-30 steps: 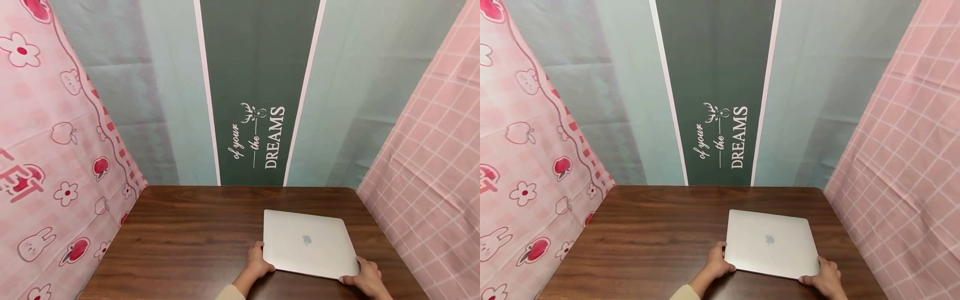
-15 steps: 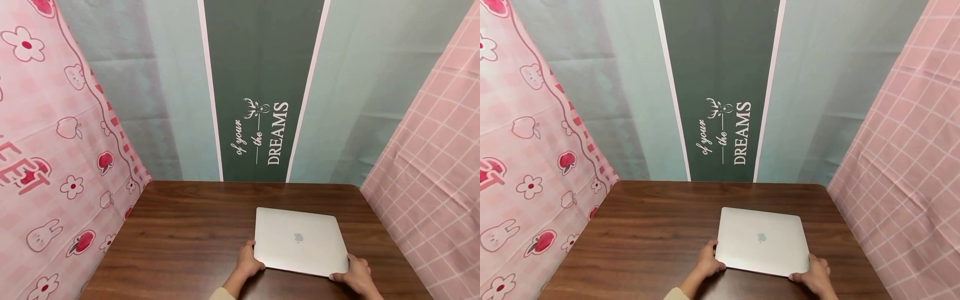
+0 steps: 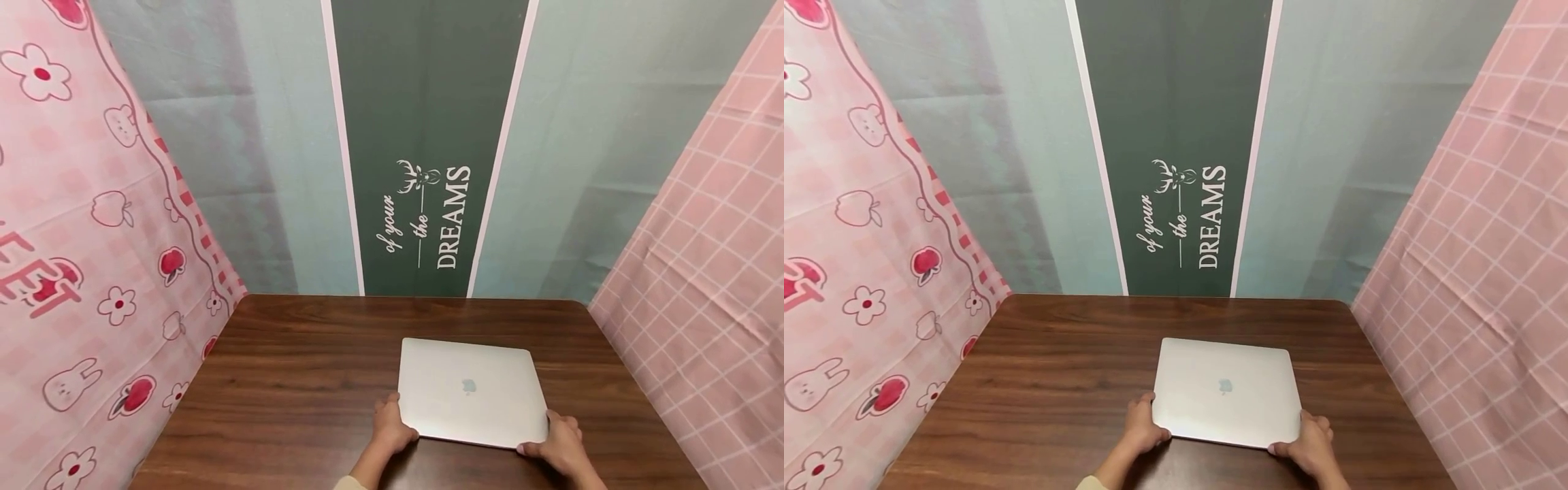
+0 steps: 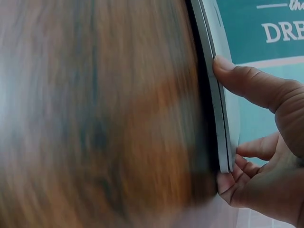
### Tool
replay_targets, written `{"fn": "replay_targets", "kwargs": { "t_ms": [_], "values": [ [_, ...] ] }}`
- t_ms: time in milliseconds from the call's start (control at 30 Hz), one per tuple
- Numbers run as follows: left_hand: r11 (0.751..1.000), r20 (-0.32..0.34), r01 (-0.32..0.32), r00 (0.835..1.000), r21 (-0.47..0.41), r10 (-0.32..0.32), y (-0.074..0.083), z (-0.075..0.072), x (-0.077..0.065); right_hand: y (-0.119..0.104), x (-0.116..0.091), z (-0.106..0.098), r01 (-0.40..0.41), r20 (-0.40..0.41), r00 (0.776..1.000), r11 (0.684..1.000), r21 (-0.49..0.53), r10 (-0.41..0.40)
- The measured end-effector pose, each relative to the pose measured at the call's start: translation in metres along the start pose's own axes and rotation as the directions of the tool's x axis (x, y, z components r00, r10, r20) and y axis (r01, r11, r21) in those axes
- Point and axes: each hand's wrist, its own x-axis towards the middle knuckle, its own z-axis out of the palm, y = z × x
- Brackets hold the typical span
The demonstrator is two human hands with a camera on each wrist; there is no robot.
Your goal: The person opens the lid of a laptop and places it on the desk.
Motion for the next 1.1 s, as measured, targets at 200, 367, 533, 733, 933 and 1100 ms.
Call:
{"fn": "replay_targets", "kwargs": {
  "t_ms": [200, 367, 533, 733, 933, 1100],
  "values": [
    [0.999, -0.036, 0.035, 0.999, 0.010, -0.035, -0.005, -0.010, -0.002, -0.013, 0.004, 0.008, 0.011, 0.006, 1.000, 1.000, 0.024, -0.011],
    [0.998, -0.074, 0.056, 0.996, 0.024, -0.054, -0.011, -0.018, 0.000, -0.022, 0.011, 0.016, 0.021, 0.013, 1.000, 0.999, 0.042, -0.022],
    [0.997, -0.115, 0.074, 0.991, 0.025, -0.071, -0.019, -0.028, 0.001, -0.034, 0.015, 0.026, 0.033, -0.004, 0.999, 0.998, 0.054, -0.033],
    [0.995, -0.128, 0.090, 0.988, 0.051, -0.083, -0.028, -0.034, 0.003, -0.043, 0.015, 0.034, 0.050, -0.049, 0.998, 0.997, 0.066, -0.047],
    [0.994, -0.122, 0.101, 0.988, 0.041, -0.095, -0.032, -0.041, 0.004, -0.052, 0.015, 0.037, 0.041, -0.045, 0.998, 0.998, 0.056, -0.038],
    [0.994, -0.132, 0.107, 0.986, 0.034, -0.101, -0.037, -0.049, 0.004, -0.061, 0.015, 0.043, 0.033, -0.037, 0.999, 0.997, 0.063, -0.031]
  ]
}}
